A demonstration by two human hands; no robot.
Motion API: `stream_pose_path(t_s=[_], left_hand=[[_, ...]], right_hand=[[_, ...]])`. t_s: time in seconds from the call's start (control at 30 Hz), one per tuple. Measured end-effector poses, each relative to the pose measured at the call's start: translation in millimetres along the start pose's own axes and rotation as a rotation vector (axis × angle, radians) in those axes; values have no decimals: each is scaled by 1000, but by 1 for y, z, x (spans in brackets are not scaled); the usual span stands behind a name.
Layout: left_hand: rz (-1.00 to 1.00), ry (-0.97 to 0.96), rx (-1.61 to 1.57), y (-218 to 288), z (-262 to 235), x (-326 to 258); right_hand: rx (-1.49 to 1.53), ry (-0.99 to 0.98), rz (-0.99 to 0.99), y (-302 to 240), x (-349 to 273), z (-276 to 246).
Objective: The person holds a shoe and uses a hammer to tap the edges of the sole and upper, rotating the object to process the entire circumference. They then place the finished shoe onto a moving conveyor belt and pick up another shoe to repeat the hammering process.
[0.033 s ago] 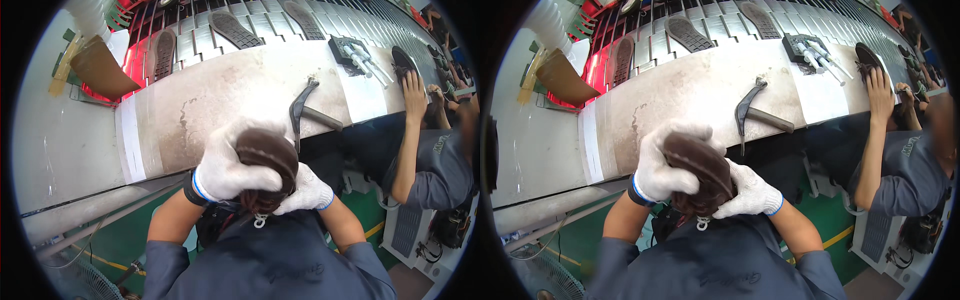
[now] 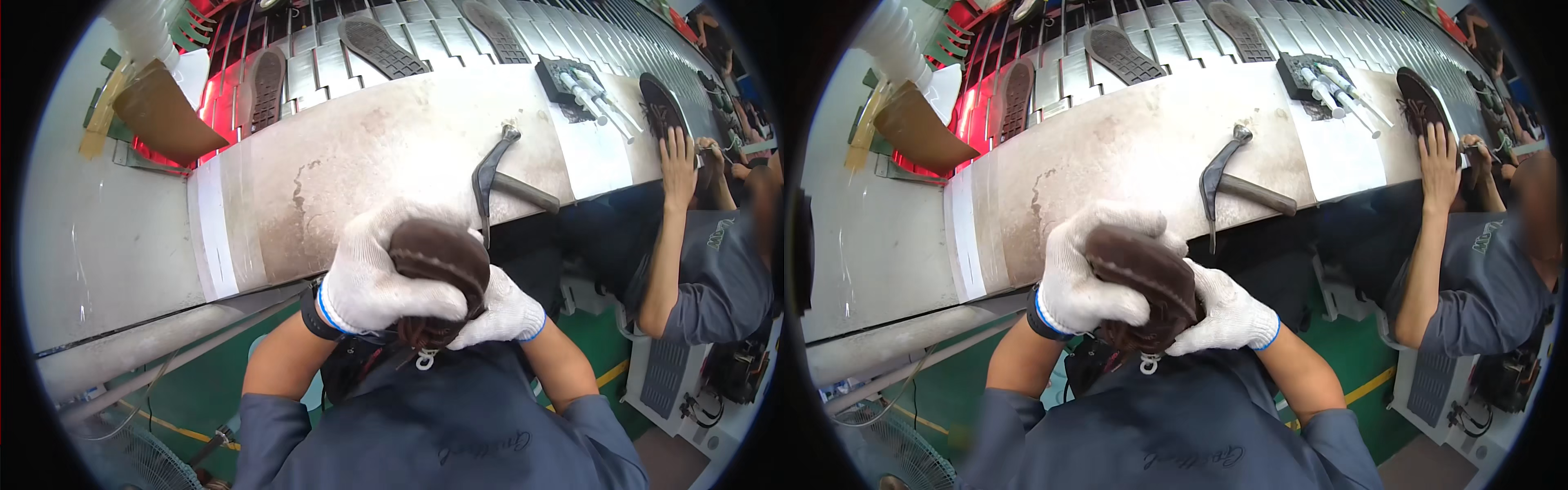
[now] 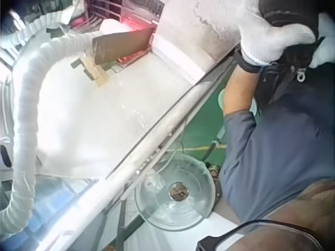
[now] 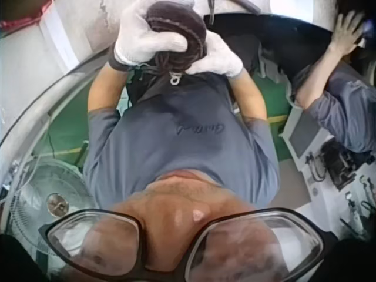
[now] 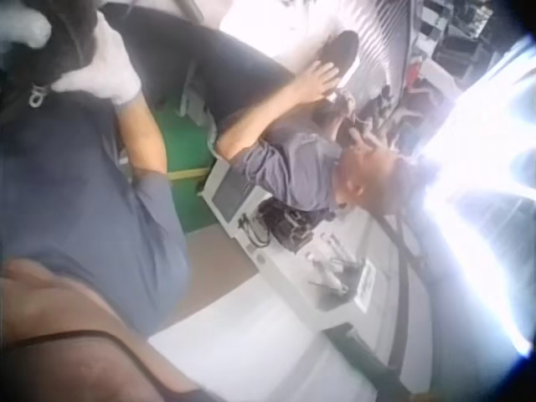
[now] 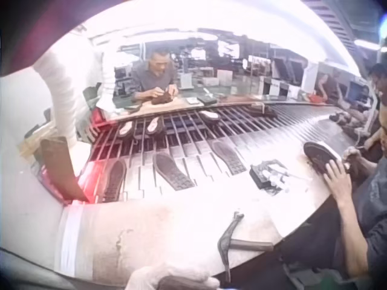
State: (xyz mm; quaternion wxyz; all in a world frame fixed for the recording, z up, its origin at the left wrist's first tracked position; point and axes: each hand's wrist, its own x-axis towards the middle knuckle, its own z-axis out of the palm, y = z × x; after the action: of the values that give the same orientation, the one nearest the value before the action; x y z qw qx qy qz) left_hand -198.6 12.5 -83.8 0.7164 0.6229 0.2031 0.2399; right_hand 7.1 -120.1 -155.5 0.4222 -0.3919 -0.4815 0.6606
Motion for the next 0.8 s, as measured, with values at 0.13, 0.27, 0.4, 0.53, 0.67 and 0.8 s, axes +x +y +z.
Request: stream_pose_path(t_s=[0.13, 0.27, 0.4, 0.53, 0.67, 0.8], left_hand=[[91, 13, 92, -4, 6, -7], [159, 51, 72, -7, 12, -9], [201, -62, 169, -15, 4, -9], [215, 325, -306, -35, 30, -23], [-7, 418, -464, -57, 45, -29], [-150, 360, -451, -102, 80, -47]], right_hand=[[-132, -40, -2, -9, 3, -7], [-226, -34, 37, -21, 2, -4], [-241, -53, -45, -10, 0, -11], [-443, 190, -62, -12, -26, 0], [-931, 314, -360, 5, -70, 7], [-993, 332, -222, 13, -114, 10]])
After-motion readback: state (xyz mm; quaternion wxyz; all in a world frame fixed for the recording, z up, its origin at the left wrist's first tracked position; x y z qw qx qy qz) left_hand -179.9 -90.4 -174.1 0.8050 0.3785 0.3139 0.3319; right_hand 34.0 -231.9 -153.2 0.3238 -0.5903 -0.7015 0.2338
